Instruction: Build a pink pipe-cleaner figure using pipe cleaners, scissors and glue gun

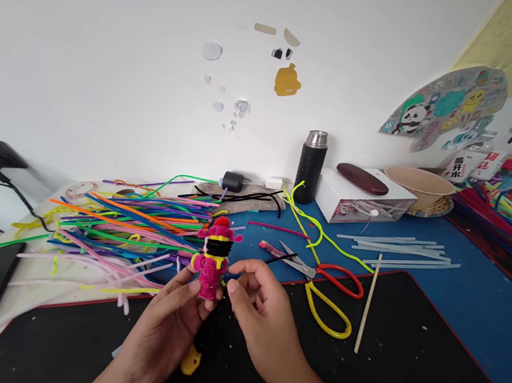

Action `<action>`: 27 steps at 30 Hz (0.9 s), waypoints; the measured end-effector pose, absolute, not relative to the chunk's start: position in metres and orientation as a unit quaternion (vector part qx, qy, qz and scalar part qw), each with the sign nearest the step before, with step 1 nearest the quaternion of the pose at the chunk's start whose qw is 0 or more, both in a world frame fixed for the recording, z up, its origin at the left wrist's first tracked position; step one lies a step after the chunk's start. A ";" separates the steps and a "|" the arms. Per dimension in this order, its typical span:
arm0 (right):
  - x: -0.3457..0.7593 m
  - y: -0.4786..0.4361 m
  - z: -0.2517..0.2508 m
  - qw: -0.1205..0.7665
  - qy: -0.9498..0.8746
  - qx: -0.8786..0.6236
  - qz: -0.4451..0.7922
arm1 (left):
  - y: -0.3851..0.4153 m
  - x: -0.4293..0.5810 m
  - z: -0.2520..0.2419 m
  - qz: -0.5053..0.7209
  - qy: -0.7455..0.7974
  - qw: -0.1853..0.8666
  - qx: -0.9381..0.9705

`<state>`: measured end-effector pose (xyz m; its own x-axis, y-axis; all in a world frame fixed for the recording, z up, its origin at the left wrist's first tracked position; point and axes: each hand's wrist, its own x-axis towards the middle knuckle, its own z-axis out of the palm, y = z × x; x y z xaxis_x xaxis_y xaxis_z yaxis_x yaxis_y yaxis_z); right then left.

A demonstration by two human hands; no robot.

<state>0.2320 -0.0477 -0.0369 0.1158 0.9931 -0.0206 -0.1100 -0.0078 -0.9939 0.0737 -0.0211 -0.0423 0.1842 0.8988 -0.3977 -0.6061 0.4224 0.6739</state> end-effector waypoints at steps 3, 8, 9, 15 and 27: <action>0.233 -0.049 -0.038 0.561 -0.429 -0.493 0.508 | -0.021 0.073 -0.043 0.498 0.391 0.751 0.186; 0.233 -0.050 -0.037 0.577 -0.430 -0.471 0.511 | -0.021 0.073 -0.045 0.498 0.389 0.754 0.179; 0.233 -0.050 -0.037 0.577 -0.432 -0.468 0.511 | -0.021 0.073 -0.045 0.498 0.389 0.754 0.178; 0.232 -0.052 -0.040 0.553 -0.454 -0.469 0.517 | -0.022 0.075 -0.042 0.501 0.389 0.755 0.169; 0.232 -0.052 -0.038 0.574 -0.437 -0.461 0.517 | -0.022 0.075 -0.044 0.506 0.388 0.750 0.176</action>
